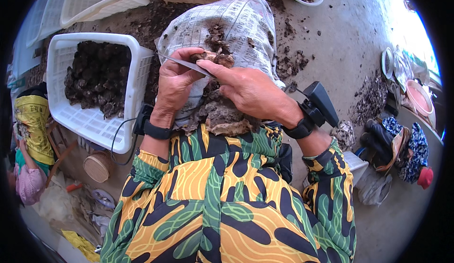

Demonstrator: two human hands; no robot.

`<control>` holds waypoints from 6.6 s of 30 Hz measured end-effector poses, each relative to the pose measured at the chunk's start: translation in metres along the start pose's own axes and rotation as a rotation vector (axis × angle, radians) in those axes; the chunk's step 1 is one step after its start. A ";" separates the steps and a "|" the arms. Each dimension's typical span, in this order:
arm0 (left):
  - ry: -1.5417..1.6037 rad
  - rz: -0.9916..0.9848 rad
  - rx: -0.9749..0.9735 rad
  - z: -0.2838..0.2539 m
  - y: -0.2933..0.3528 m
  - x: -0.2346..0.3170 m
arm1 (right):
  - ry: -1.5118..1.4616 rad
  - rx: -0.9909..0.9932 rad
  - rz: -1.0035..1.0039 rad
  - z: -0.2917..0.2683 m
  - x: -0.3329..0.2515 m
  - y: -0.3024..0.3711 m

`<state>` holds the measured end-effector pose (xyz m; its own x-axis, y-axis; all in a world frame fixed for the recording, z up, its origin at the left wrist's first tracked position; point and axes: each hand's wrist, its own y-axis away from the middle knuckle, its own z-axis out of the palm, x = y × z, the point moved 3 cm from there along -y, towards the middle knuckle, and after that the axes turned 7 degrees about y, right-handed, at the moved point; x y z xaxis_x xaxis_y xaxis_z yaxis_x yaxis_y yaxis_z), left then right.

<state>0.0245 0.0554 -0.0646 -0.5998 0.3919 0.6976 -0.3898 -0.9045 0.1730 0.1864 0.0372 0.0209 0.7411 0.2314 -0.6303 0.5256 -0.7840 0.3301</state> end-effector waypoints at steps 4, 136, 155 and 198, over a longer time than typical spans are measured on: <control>0.091 -0.021 -0.002 0.004 -0.001 0.001 | -0.220 0.139 -0.096 0.001 0.005 0.000; -0.479 0.211 -0.096 0.036 0.011 0.046 | -0.973 0.225 0.227 -0.018 -0.007 -0.010; 0.115 -0.108 -0.051 0.030 0.013 0.035 | -1.007 0.208 0.293 -0.018 -0.013 -0.010; -0.218 -0.239 0.126 0.032 0.013 0.033 | -0.370 0.508 0.066 -0.018 -0.012 -0.012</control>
<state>0.0223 0.0511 -0.0174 -0.3331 0.5622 0.7570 -0.4039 -0.8105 0.4243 0.1785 0.0543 0.0365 0.5236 0.0301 -0.8514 0.1525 -0.9865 0.0589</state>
